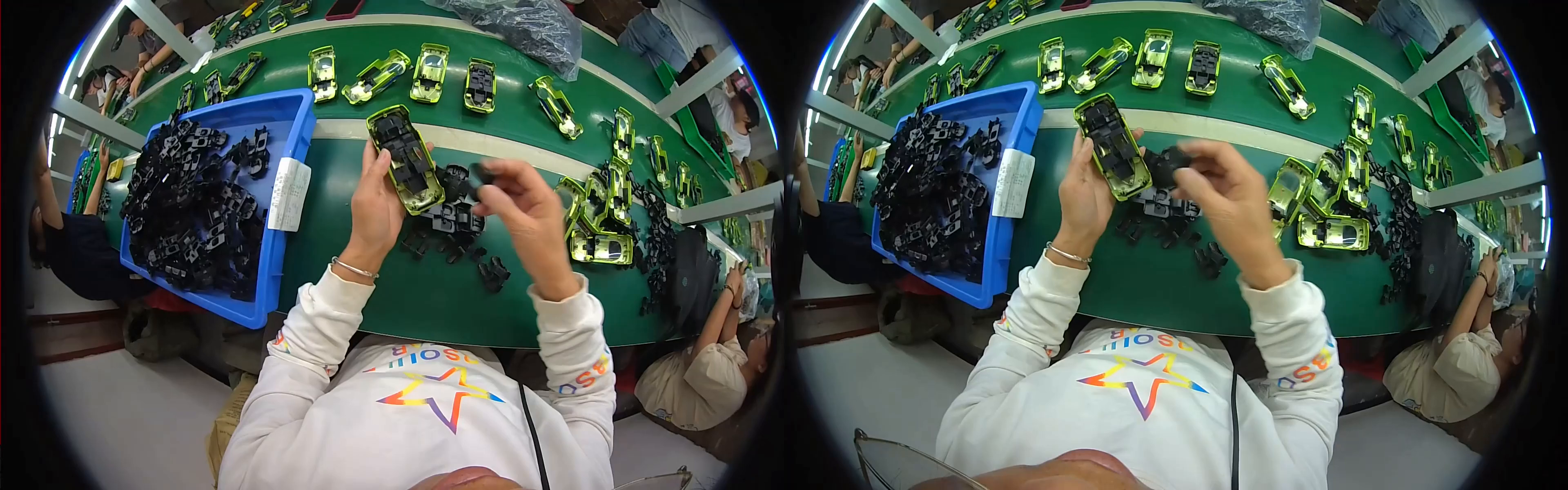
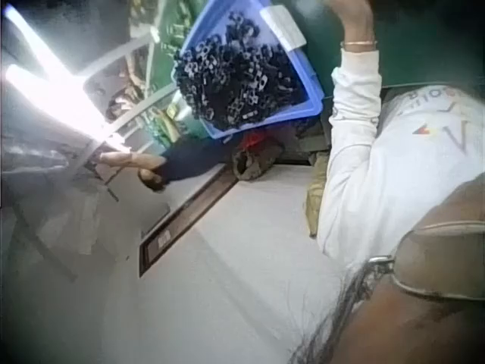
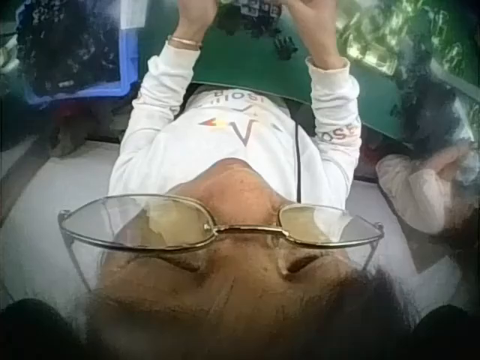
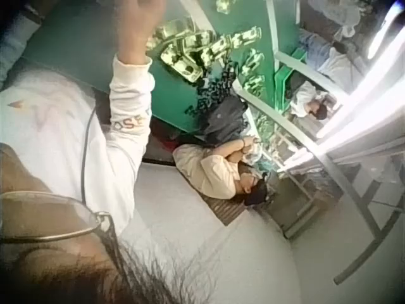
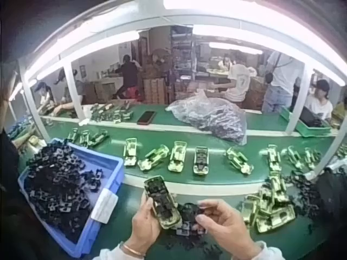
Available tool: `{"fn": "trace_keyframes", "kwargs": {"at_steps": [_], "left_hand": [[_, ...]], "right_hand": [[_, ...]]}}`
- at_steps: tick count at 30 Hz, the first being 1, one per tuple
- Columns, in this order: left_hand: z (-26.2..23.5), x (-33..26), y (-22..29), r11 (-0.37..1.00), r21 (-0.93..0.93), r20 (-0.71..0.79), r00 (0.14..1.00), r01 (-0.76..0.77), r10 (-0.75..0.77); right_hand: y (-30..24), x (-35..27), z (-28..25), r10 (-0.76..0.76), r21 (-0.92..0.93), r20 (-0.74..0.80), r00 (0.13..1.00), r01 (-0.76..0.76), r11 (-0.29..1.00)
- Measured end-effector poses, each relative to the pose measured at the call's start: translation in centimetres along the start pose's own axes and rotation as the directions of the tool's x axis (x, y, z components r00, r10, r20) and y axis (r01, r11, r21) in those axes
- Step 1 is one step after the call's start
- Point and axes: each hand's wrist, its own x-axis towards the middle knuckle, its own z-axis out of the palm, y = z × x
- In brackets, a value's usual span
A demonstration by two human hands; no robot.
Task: The person assembles toy cars by picking up car bodies and interior components, fitting the interior components into the car bodies by hand, and placing the assembled cars on the work surface.
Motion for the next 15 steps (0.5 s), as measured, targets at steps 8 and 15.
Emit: {"fn": "trace_keyframes", "kwargs": {"at_steps": [8,15], "left_hand": [[1.4,-1.3,0.1,0.985,0.088,-0.007,0.989,-0.149,0.15],[1.0,-1.5,0.5,0.959,0.235,0.029,0.987,-0.158,0.155]], "right_hand": [[-0.4,2.9,5.7,0.243,0.466,0.01,0.97,-0.22,0.857],[-1.1,3.7,5.7,0.257,0.225,-0.032,0.966,-0.243,0.943]]}}
